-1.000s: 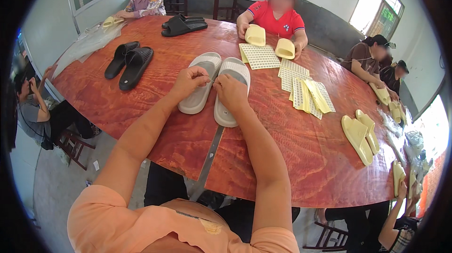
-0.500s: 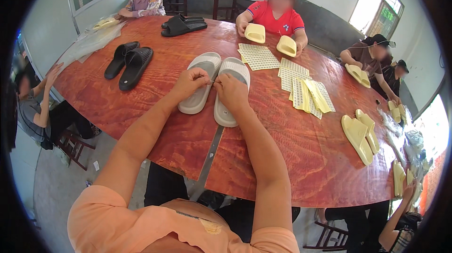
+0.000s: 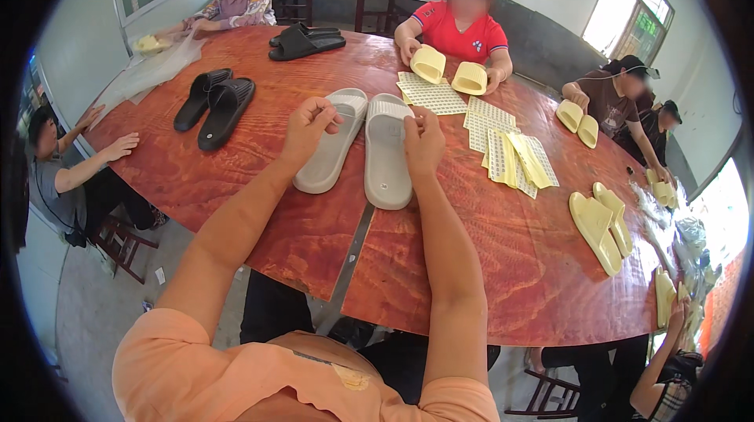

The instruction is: The person pairs slide slippers by turning them over, fastening pairs together by hand, checking the size labels on the footbeds and soles, and setting the slippers aside on the table.

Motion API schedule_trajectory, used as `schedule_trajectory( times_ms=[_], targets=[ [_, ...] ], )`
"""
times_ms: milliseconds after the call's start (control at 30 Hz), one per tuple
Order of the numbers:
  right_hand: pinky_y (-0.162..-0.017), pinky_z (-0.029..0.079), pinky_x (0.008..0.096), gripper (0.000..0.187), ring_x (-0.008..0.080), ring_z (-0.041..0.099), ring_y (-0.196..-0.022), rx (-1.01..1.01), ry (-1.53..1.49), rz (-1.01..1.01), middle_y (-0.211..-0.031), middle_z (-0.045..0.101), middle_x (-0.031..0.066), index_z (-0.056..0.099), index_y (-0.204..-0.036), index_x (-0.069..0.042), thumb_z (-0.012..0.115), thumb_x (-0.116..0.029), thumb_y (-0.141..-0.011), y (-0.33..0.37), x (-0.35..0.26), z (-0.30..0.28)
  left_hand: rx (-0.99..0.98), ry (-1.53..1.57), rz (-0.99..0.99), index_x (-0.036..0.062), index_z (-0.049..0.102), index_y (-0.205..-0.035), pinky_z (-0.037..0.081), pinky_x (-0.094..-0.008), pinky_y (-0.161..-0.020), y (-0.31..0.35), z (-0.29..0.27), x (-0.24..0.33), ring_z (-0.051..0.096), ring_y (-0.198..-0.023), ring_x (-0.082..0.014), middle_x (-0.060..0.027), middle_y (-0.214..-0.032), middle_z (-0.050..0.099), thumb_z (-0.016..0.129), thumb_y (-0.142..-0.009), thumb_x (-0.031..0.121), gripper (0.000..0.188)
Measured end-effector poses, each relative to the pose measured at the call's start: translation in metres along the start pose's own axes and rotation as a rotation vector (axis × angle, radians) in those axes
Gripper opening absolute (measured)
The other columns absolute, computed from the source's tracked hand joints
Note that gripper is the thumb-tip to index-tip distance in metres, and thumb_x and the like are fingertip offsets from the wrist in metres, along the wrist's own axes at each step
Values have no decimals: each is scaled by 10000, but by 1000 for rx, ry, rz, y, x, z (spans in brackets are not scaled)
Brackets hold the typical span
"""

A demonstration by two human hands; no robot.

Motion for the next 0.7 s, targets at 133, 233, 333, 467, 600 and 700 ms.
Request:
schedule_trajectory(
  times_ms=[133,233,333,467,600,700],
  targets=[
    [-513,436,228,255,74,543,-608,116,-196,92,-767,619,32,600,-1125,8,643,-125,-912,-4,12,-5,68,-310,171,41,575,-1034,498,-243,-681,-1,3,2,587,-771,-82,-51,-1010,650,615,-936,130,139],
    [-534,445,219,244,74,558,-632,193,-42,64,-774,630,36,608,-1104,5,653,-130,-906,-7,27,-20,68,-543,164,19,570,-1036,520,-352,-742,7,16,18,637,-849,-220,-119,-1037,647,695,-868,219,289],
    [-581,479,235,215,94,600,-668,200,21,156,-791,658,51,637,-1055,0,673,-134,-890,-9,39,-25,-138,-739,69,14,557,-1095,514,-417,-801,12,19,7,645,-968,-336,-201,-1092,645,695,-856,330,419],
    [-579,481,234,205,97,609,-667,163,74,157,-790,660,54,644,-1050,-5,676,-126,-887,-10,47,-29,-266,-968,22,9,503,-1207,494,-463,-857,12,41,13,629,-1039,-394,-250,-1126,633,704,-822,424,601],
    [-772,515,343,232,225,655,-846,172,329,-85,-895,696,107,708,-987,-21,698,-204,-844,-11,36,-21,-157,-853,-83,51,434,-1309,482,-449,-863,-11,37,-19,626,-1007,-399,-240,-1103,634,756,-759,389,722],
    [-826,506,361,251,252,649,-886,162,240,-23,-937,704,121,719,-970,-20,692,-229,-834,-10,31,-25,-168,-906,44,73,429,-1328,484,-480,-881,-25,53,-35,621,-1042,-412,-252,-1145,624,710,-747,237,666]
  ],
)
Point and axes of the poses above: each hand's wrist, its own y-axis away from the middle knuckle, its own z-axis out of the palm, x = y × z, the point moved 1 cm from there along -y, towards the middle knuckle
